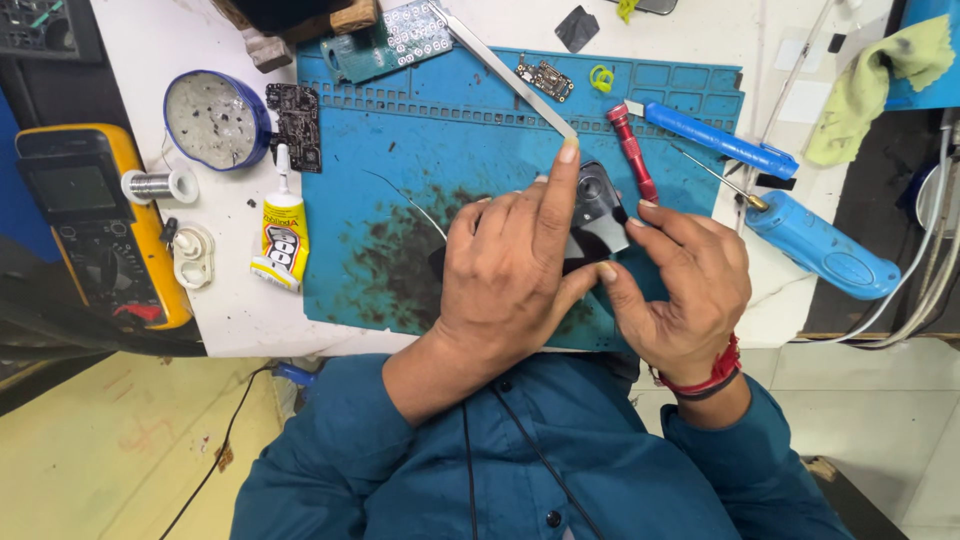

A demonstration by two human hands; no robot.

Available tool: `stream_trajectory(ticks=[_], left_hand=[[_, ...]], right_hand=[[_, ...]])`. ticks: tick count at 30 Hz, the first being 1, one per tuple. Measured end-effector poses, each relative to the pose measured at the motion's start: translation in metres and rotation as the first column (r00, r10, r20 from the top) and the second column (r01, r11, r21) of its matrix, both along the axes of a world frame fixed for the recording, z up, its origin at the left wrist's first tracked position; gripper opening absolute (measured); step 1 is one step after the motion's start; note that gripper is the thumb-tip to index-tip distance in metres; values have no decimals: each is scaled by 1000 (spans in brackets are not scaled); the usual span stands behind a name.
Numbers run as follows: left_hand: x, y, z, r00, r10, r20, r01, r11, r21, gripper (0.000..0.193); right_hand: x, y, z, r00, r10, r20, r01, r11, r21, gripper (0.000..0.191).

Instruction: The person wipes a phone back cover with a cloth, applies adhesive from a yellow tube onto the cover, presses the cover onto the phone body, and wraps rubber bands around the phone to hold it. The person then solders a green circuit board on the work mat with a soldering iron.

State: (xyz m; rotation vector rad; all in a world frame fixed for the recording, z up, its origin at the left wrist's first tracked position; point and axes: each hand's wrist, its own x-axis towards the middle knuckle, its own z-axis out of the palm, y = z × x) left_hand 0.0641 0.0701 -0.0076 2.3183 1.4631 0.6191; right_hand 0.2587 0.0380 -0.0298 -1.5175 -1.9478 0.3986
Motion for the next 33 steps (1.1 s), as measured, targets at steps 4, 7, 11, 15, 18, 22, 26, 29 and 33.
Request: stream_trajectory(ticks=[4,7,11,15,18,22,26,29,33], left_hand=[[3,-1,-3,1000,16,-15,-16,1000,1,115],[4,-1,-4,999,21,-39,-21,1000,1,115],[5,-2,-5,998,28,-65,-27,1000,7,114],[4,-3,-8,998,31,-56,-29,999,35,112],[4,-4,-9,997,41,-66,-39,999,31,111],[3,-3,-10,997,34,-72,-33,999,26,111],[4,-3,-10,996,35,-85,-35,999,6,110],[4,-3,-10,996,34,-83,-34,999,10,109],[4,-4,-12,996,30,-88,-28,999,15,108]], right_hand=[[1,-1,-2,1000,10,14,-10,1000,-3,38],[0,0,-2,1000,16,24,-16,1000,-1,39],[-1,1,-2,999,29,37,-29,1000,1,41],[-2,3,-1,992,69,104,-70,998,6,43],[-3,4,-1,986,93,137,-95,995,5,44],[-4,4,-1,984,94,151,-94,996,-3,44],[-4,4,-1,983,92,161,-92,996,-4,45],[-3,4,-2,982,94,162,-95,995,1,46],[-4,4,-1,982,90,169,-91,996,0,45]])
